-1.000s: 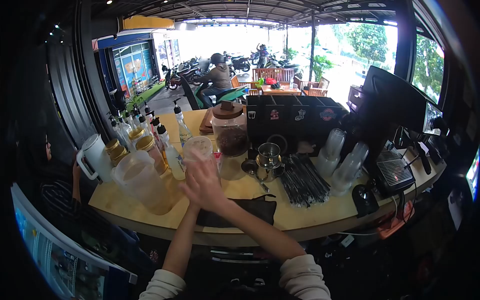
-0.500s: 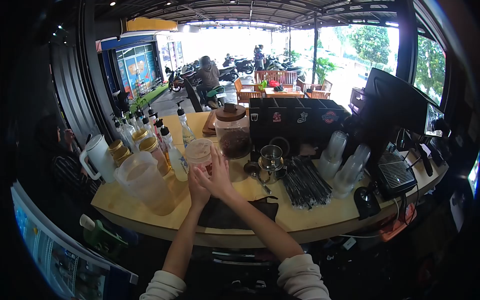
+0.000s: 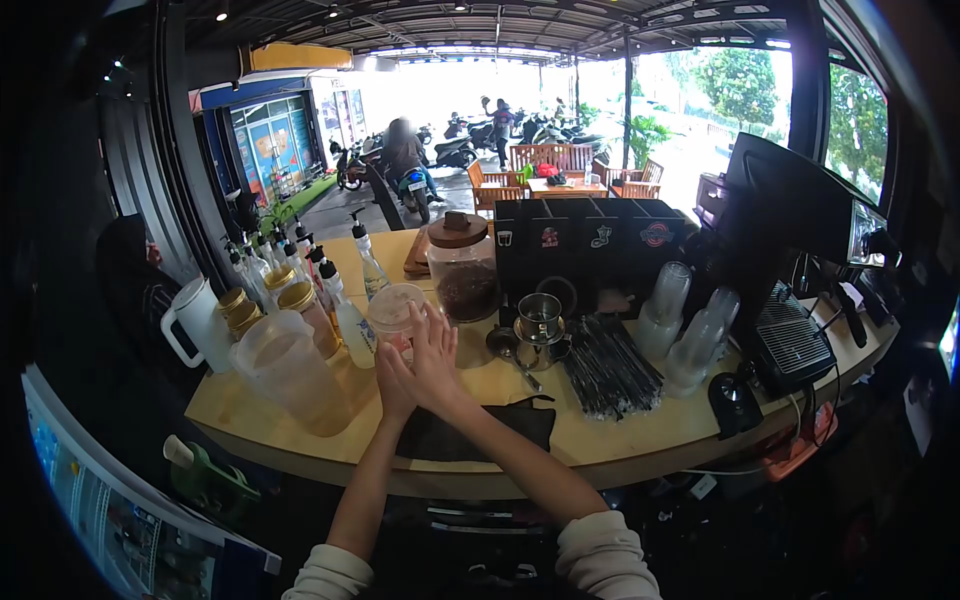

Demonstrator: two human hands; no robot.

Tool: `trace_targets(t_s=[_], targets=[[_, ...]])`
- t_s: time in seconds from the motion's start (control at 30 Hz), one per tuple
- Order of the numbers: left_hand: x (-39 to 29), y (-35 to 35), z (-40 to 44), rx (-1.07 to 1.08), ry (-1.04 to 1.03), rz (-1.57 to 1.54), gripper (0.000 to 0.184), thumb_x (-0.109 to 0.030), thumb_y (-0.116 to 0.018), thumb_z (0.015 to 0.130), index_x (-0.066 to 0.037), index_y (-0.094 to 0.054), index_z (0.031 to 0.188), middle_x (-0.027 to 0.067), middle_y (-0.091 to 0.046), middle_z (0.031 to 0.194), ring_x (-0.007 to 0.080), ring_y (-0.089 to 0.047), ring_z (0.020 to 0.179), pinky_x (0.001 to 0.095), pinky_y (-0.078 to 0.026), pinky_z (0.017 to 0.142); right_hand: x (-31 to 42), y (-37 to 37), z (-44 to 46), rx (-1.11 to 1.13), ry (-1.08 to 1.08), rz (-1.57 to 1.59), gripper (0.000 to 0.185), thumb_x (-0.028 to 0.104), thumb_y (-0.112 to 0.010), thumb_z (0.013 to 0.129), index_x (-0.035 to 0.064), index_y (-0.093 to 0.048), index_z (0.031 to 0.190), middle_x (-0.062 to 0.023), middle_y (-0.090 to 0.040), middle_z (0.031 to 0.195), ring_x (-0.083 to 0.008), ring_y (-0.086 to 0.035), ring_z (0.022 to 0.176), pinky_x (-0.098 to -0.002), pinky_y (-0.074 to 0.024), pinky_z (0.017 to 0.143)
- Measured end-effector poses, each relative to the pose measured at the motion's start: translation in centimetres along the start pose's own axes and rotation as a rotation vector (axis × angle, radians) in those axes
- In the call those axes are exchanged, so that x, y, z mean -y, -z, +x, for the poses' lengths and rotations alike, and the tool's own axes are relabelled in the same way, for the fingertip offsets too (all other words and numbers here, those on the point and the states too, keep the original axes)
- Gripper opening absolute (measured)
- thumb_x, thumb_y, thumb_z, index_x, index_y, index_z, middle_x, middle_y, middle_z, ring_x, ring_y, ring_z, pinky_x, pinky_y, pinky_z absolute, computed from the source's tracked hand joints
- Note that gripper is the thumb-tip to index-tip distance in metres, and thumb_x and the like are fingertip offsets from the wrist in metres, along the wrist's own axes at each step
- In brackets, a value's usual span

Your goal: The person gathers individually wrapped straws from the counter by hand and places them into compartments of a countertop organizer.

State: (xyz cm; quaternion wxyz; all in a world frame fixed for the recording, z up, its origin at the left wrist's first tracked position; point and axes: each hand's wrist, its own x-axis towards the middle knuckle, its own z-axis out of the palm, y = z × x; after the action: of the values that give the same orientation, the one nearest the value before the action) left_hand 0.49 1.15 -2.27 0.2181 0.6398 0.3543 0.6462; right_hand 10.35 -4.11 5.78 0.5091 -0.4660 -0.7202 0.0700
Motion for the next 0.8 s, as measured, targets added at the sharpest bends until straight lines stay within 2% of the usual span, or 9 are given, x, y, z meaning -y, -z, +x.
trace_targets(t_s=[0.03,0.1,0.17,0.37,0.47,0.53,0.57,0.63,0.8], targets=[[-1.6,0.1,0.2,0.000,-0.035,0.196,0.067,-0.022,-0.062,0.077,-0.001,-0.025,0.128,0.0194,-0.039,0.119,0.0320,-0.043,0.110,0.0390,-0.038,0.088,0.2,-0.1,0.0,-0.002,0.004,0.000,0.075,0.042,-0.052,0.081,0.0043,-0.016,0.135,-0.0251,-0.015,0.135,-0.0396,-0.010,0.128,-0.0534,-0.0084,0.100],[-6.1,0.6,0.5,0.008,-0.086,0.218,0.066,-0.021,-0.062,0.076,0.000,-0.026,0.127,0.0192,-0.039,0.119,0.0317,-0.043,0.110,0.0390,-0.038,0.088,0.7,-0.3,-0.5,0.014,0.045,-0.048,0.075,0.042,-0.051,0.081,0.0045,-0.015,0.136,-0.0243,-0.011,0.137,-0.0398,-0.010,0.128,-0.0538,-0.0087,0.100],[-6.8,0.6,0.6,0.016,-0.133,0.241,0.066,-0.020,-0.063,0.075,0.000,-0.027,0.126,0.0189,-0.040,0.118,0.0314,-0.043,0.109,0.0390,-0.038,0.088,1.0,-0.4,-0.8,0.037,0.040,-0.075,0.077,0.045,-0.050,0.081,0.0058,-0.014,0.136,-0.0231,-0.008,0.139,-0.0392,-0.009,0.129,-0.0539,-0.0077,0.101],[-1.3,-0.3,0.2,-0.049,-0.066,-0.129,0.074,-0.018,-0.069,0.067,0.000,-0.028,0.125,0.0167,-0.041,0.119,0.0269,-0.044,0.109,0.0367,-0.041,0.086,0.2,-0.2,-1.0,0.094,0.062,-0.070,0.079,0.046,-0.049,0.081,0.0073,-0.010,0.137,-0.0233,-0.006,0.139,-0.0392,-0.008,0.129,-0.0501,-0.0091,0.102],[-0.7,0.4,0.6,0.083,0.034,-0.326,0.083,-0.017,-0.074,0.063,0.000,-0.026,0.127,0.0172,-0.040,0.121,0.0275,-0.043,0.111,0.0365,-0.038,0.091,-0.5,1.1,-1.9,0.107,0.124,0.011,0.079,0.040,-0.053,0.081,0.0076,-0.009,0.137,-0.0246,-0.006,0.139,-0.0398,-0.009,0.129,-0.0467,-0.0128,0.103],[-0.2,1.4,0.2,-0.118,0.120,-0.193,0.092,-0.018,-0.079,0.056,0.000,-0.025,0.129,0.0190,-0.039,0.122,0.0288,-0.041,0.113,0.0363,-0.035,0.095,-1.1,2.6,-3.1,0.123,0.161,0.071,0.079,0.038,-0.055,0.080,0.0077,-0.010,0.137,-0.0247,-0.006,0.139,-0.0397,-0.010,0.129,-0.0457,-0.0147,0.103],[0.0,2.2,0.2,-0.117,0.117,-0.191,0.092,-0.018,-0.079,0.056,0.000,-0.025,0.129,0.0190,-0.039,0.122,0.0288,-0.041,0.113,0.0363,-0.035,0.095,-1.3,3.8,-4.0,0.170,0.155,0.044,0.079,0.035,-0.057,0.079,0.0078,-0.011,0.137,-0.0249,-0.007,0.139,-0.0397,-0.012,0.128,-0.0459,-0.0170,0.102],[0.1,4.1,0.2,-0.212,0.153,0.317,0.099,-0.021,-0.081,0.053,0.001,-0.023,0.130,0.0213,-0.037,0.125,0.0304,-0.039,0.116,0.0367,-0.033,0.096,-2.6,5.4,-6.0,0.222,0.148,0.026,0.079,0.033,-0.059,0.078,0.0079,-0.011,0.137,-0.0251,-0.008,0.139,-0.0397,-0.014,0.128,-0.0462,-0.0192,0.101],[0.3,6.2,0.9,-0.202,0.182,0.429,0.098,-0.024,-0.079,0.057,0.002,-0.019,0.131,0.0228,-0.031,0.129,0.0314,-0.033,0.121,0.0373,-0.029,0.099,-6.5,8.3,-9.7,0.390,0.026,-0.117,0.072,0.027,-0.062,0.077,0.0070,-0.022,0.133,-0.0235,-0.015,0.137,-0.0388,-0.018,0.127,-0.0435,-0.0238,0.101]])
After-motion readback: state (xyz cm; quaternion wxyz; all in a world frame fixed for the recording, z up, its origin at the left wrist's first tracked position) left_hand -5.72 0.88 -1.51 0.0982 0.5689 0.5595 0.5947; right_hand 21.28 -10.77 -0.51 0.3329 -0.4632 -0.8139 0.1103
